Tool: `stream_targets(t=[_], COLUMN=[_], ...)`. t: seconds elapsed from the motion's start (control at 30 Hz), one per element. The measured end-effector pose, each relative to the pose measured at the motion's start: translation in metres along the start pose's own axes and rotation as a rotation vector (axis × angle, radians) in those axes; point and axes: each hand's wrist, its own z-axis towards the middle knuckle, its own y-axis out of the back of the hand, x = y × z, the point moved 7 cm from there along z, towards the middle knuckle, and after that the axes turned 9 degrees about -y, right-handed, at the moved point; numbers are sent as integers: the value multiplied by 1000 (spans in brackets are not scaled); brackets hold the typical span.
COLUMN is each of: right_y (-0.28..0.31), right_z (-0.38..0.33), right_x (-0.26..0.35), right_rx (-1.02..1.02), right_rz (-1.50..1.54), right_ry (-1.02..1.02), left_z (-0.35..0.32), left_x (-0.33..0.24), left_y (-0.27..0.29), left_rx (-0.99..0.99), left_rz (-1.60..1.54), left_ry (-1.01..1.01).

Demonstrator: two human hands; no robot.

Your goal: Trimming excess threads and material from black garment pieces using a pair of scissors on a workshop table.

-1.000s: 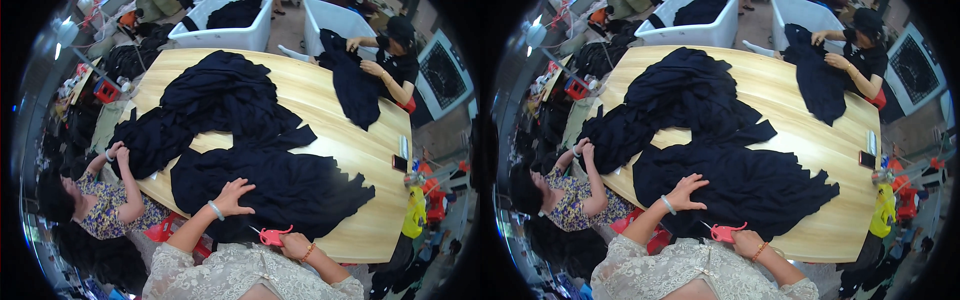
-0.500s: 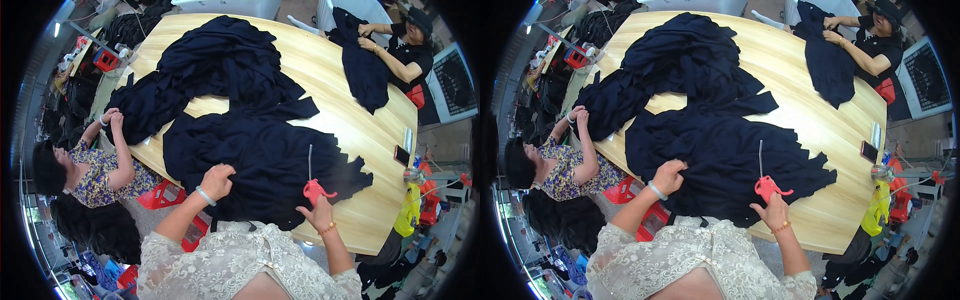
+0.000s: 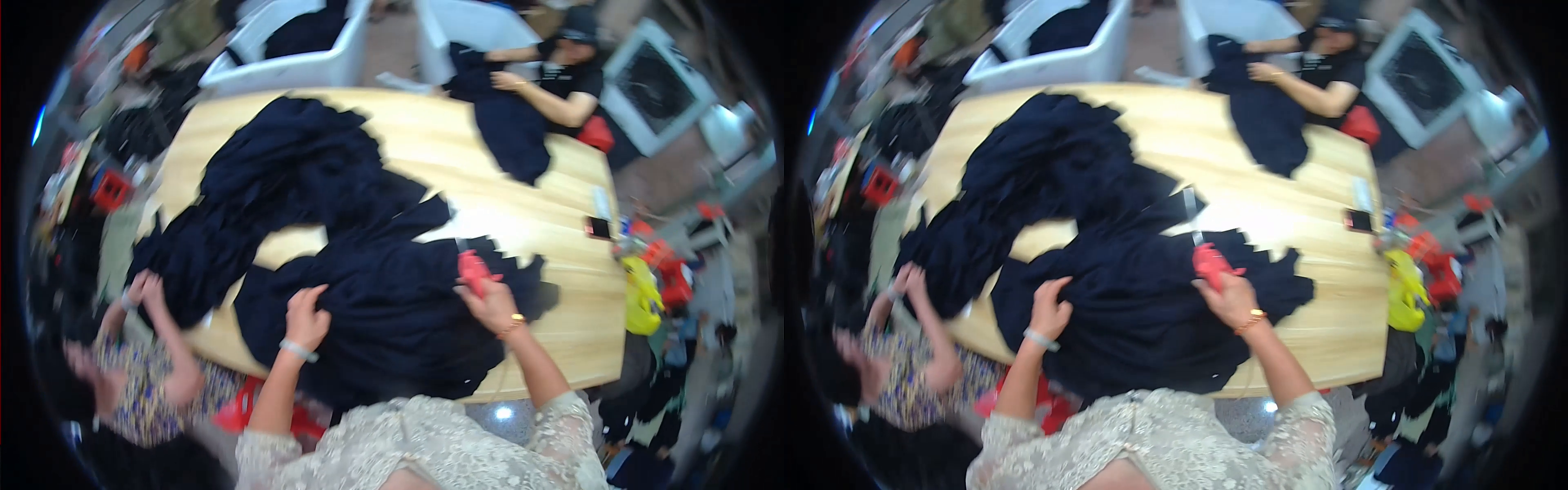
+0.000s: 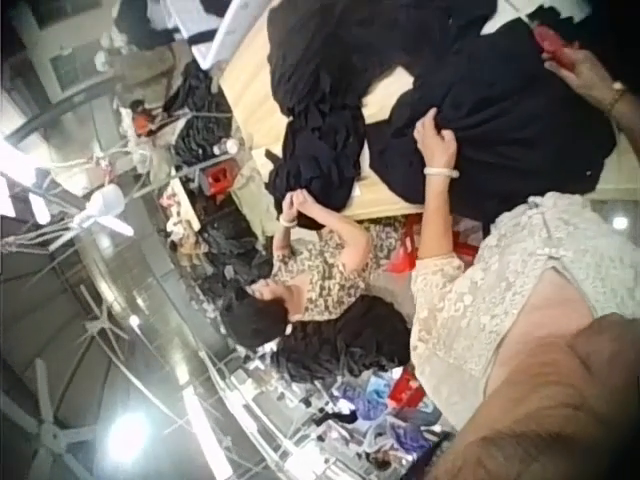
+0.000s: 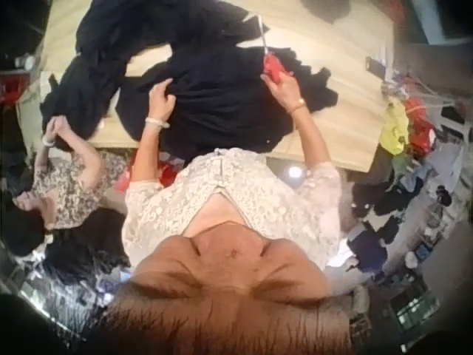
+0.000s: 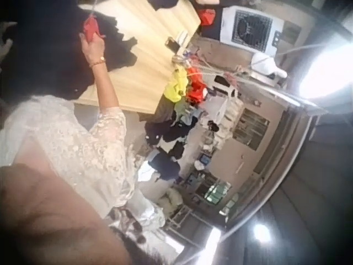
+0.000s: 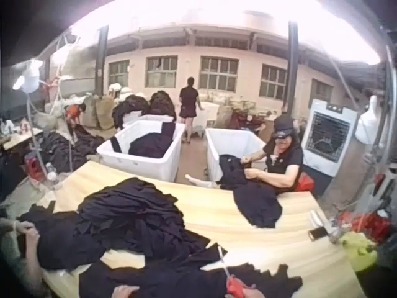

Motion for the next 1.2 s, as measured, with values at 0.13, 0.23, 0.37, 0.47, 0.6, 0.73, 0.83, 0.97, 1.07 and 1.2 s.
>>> stream_targets(t=[0.13, 0.23, 0.37, 0.47, 0.6, 0.73, 0.83, 0.97, 1.07, 1.2], right_y=[-45, -77, -80, -75, -57, -50, -40, -79, -149, -176], right_z=[17, 7, -15, -4, 6, 27, 39, 69, 88, 99], right_x=[-18, -40, -30, -37, -56, -41, -38, 6, 7, 5], right_rx=[-151, -77, 28, 126, 104, 122, 132, 311, 375, 425], right_rz=[-17, 10, 59, 56, 76, 13, -16, -16, -27, -154], right_ry=[42, 8, -24, -120, -171, -152, -154, 43, 260, 257], left_z=[16, 37, 74, 94, 100, 59, 39, 6, 18, 13], left_x=[27, 41, 62, 79, 72, 99, 27, 15, -19, 6], left_y=[4, -16, -49, -76, -112, -150, -184, -210, -201, -203], left_rx=[-34, 38, 148, 257, 466, 771, 815, 1049, 978, 969], left_rz=[-42, -69, -10, 67, 115, -12, 41, 21, 77, -70], left_ry=[31, 100, 213, 331, 360, 106, -261, -70, -268, -100])
